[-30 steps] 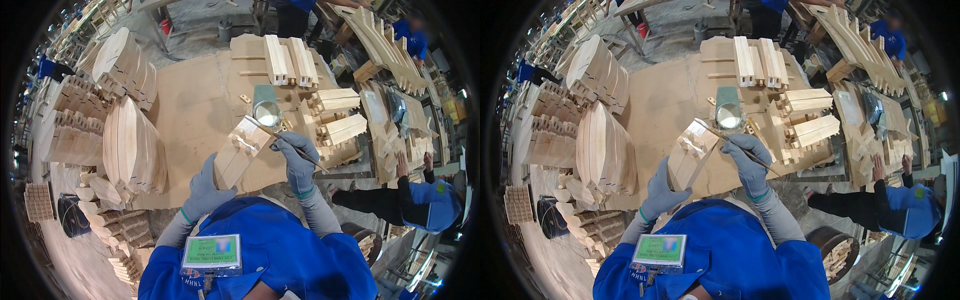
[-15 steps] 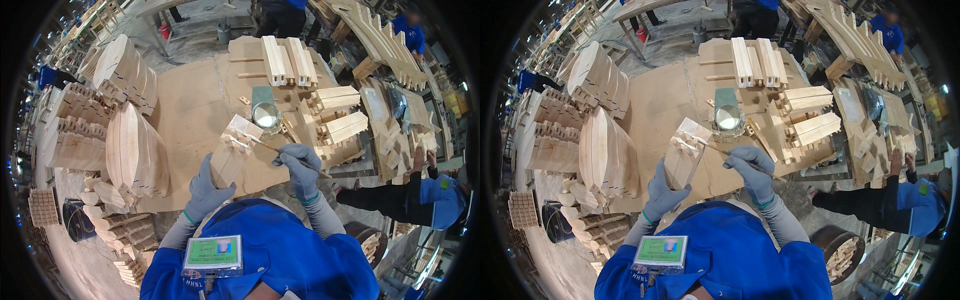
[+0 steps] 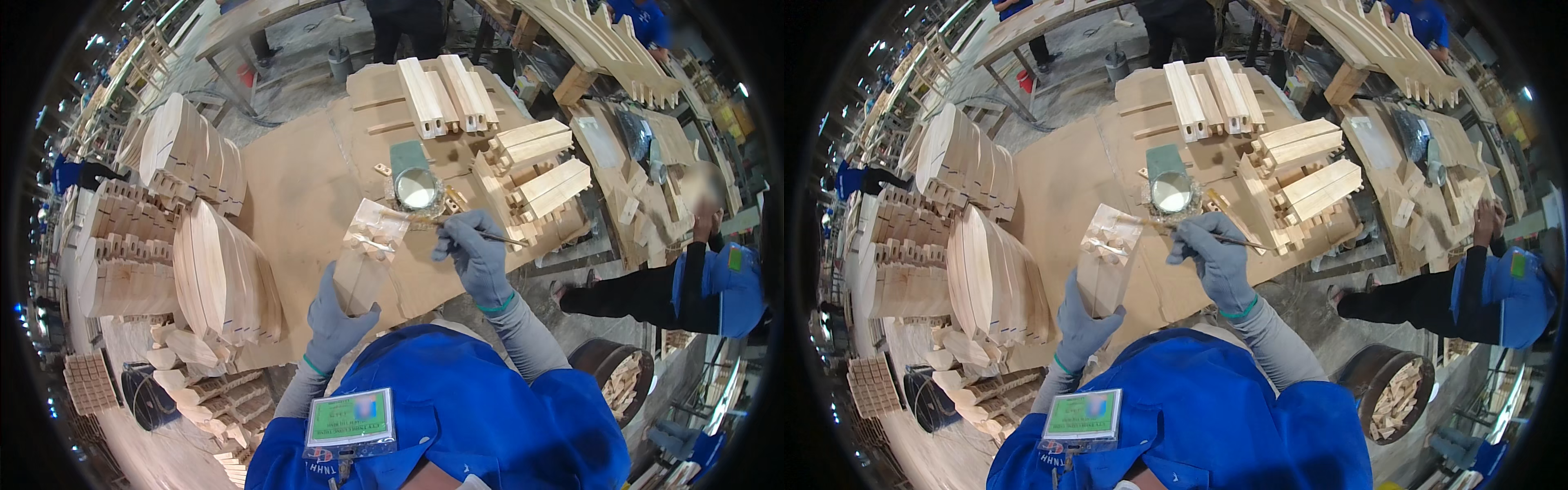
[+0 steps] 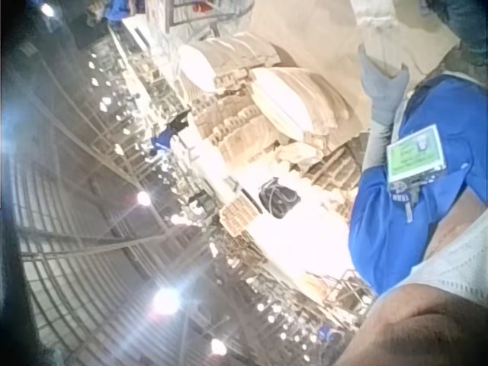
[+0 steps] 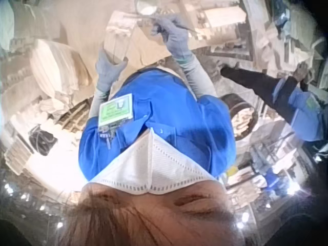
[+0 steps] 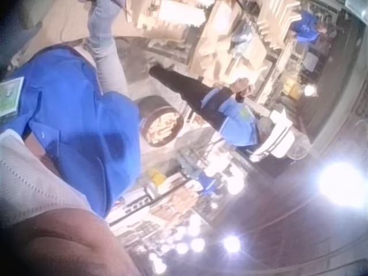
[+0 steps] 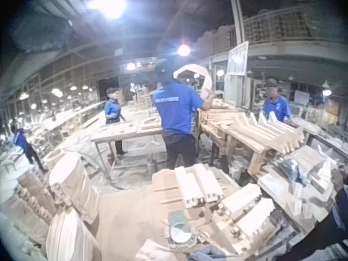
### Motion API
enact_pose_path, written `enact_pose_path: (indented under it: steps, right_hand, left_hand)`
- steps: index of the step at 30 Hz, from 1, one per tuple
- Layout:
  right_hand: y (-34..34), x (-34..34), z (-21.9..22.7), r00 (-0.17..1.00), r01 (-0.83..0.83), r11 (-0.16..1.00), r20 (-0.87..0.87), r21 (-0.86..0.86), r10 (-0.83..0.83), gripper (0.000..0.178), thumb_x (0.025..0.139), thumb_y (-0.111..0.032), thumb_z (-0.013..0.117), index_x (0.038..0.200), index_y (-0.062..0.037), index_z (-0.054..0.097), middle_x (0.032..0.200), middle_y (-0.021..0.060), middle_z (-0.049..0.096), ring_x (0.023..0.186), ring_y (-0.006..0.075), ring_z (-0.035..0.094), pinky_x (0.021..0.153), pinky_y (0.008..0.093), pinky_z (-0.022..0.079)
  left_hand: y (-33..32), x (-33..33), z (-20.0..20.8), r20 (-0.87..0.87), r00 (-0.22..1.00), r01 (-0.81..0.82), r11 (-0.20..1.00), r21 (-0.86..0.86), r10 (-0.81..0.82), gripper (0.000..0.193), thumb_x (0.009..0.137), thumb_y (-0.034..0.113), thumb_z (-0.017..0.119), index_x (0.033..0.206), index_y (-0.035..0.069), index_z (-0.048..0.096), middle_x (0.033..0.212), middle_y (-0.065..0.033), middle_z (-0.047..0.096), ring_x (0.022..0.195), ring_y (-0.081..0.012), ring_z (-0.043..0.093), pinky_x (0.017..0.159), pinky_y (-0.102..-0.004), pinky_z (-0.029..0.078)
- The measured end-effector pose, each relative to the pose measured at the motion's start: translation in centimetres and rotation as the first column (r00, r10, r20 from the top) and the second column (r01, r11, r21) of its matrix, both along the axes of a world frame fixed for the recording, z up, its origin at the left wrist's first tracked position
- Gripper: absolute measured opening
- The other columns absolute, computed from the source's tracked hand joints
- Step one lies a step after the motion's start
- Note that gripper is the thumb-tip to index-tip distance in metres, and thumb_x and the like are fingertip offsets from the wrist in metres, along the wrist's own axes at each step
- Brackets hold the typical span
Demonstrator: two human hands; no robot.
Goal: The person repeatedly picks up small wooden pieces, applies glue to their edges and joints using a brush, and places them back on the workbench. The process is repeated for multiple pieces in a workshop setting.
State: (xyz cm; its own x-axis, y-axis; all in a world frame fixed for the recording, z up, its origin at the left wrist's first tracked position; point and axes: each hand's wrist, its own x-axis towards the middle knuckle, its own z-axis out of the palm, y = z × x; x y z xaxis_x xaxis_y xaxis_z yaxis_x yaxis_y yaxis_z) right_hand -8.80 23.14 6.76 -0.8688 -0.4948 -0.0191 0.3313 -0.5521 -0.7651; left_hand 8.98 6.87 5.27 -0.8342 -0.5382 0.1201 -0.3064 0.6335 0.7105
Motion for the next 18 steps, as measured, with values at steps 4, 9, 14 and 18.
enact_pose_path:
  steps: [4, 9, 14, 18]
  right_hand:
    - [-0.2, -0.8, -0.7, 1.000, -0.017, 0.999, 0.017, -0.039, 0.017, 0.007, 0.091, -0.008, 0.057, 0.092, -0.0011, 0.056, 0.081, 0.0111, 0.061, 0.067, 0.0163, 0.061, 0.058, 0.0309, 0.055]
    - [-0.2, -2.8, -0.4, 0.938, -0.281, 0.952, 0.176, -0.117, 0.299, 0.034, 0.097, -0.024, 0.050, 0.122, -0.0008, 0.049, 0.096, 0.0141, 0.063, 0.082, 0.0197, 0.065, 0.072, 0.0350, 0.057]
    - [-3.4, -3.1, -0.9, 0.742, -0.650, 0.753, -0.128, 0.102, 0.658, 0.043, 0.096, -0.025, 0.051, 0.133, -0.0046, 0.042, 0.119, 0.0191, 0.056, 0.101, 0.0252, 0.062, 0.085, 0.0355, 0.053]
    - [-5.1, -3.8, -3.9, 0.221, -0.246, 0.929, -0.917, 0.277, 0.332, 0.053, 0.090, -0.020, 0.055, 0.138, -0.0032, 0.038, 0.126, 0.0198, 0.053, 0.104, 0.0255, 0.061, 0.087, 0.0325, 0.050]
  left_hand:
    - [-0.1, 0.0, 0.2, 0.005, 1.000, -0.008, 0.999, 0.036, 0.008, 0.090, 0.060, 0.025, 0.078, 0.135, 0.002, 0.034, 0.104, -0.0183, 0.062, 0.089, -0.0358, 0.064, 0.077, -0.0424, 0.052]
    - [-2.6, -0.2, 1.8, -0.132, 0.975, 0.140, 0.957, -0.255, -0.178, 0.091, 0.054, 0.019, 0.078, 0.134, 0.004, 0.037, 0.109, -0.0154, 0.059, 0.105, -0.0344, 0.057, 0.090, -0.0447, 0.047]
    - [-6.4, -2.7, 5.7, -0.069, 0.892, 0.249, 0.611, -0.752, -0.447, 0.069, 0.059, 0.009, 0.072, 0.125, 0.011, 0.052, 0.119, -0.0065, 0.055, 0.121, -0.0285, 0.043, 0.108, -0.0573, 0.026]
    - [-6.5, -6.9, 8.3, -0.101, 0.809, 0.126, 0.338, -0.933, -0.579, 0.055, 0.067, 0.003, 0.067, 0.120, 0.016, 0.058, 0.126, -0.0003, 0.053, 0.128, -0.0260, 0.038, 0.111, -0.0588, 0.020]
